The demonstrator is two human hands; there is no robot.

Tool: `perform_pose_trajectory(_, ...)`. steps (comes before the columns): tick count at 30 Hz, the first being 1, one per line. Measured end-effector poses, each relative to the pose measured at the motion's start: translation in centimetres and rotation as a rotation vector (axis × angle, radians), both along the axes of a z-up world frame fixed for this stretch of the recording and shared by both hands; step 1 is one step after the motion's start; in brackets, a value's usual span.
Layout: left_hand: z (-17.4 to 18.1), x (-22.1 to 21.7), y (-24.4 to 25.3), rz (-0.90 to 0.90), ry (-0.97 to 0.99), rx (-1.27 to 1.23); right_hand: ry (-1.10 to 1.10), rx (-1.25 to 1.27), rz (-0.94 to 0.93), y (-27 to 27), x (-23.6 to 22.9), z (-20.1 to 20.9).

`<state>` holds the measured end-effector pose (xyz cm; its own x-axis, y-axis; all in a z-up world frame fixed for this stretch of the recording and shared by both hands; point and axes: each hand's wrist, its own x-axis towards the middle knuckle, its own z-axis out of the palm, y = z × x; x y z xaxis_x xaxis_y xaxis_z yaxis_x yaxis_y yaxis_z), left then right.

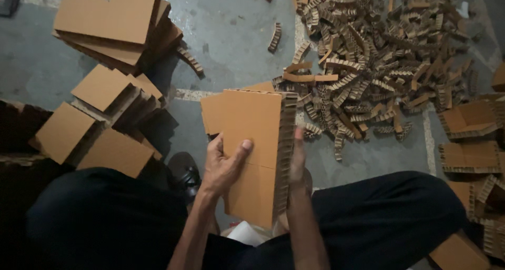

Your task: The person sits on the floor and uses a ruler and utility knife to cut rectangular pieces of corrugated cardboard. They measure and score the cardboard, then snap off the cut sections, repeating the process to produce multiple pieces.

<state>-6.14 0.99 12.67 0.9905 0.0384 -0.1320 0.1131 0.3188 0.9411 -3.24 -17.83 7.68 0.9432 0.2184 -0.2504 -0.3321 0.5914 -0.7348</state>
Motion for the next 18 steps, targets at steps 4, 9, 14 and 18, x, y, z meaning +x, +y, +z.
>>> perform_pose_trajectory(4,0.6,0.0,0.1,0.07,-0.029,0.102,-0.661,-0.661,-0.149,0.3,0.9,3.1)
perform_pose_trajectory(9,4.8,0.2,1.4,0.293,-0.42,0.731,-0.676,-1.142,-0.168,-0.8,0.4,7.3)
perform_pose_trajectory(14,8.7,0.2,3.8,-0.08,-0.623,1.2,-0.948,-1.184,-0.05,-0.7,-0.1,10.4)
perform_pose_trajectory(18,9.4,0.4,3.6,-0.443,-0.31,0.79,-1.011,-1.06,0.025,0.1,-0.2,12.0)
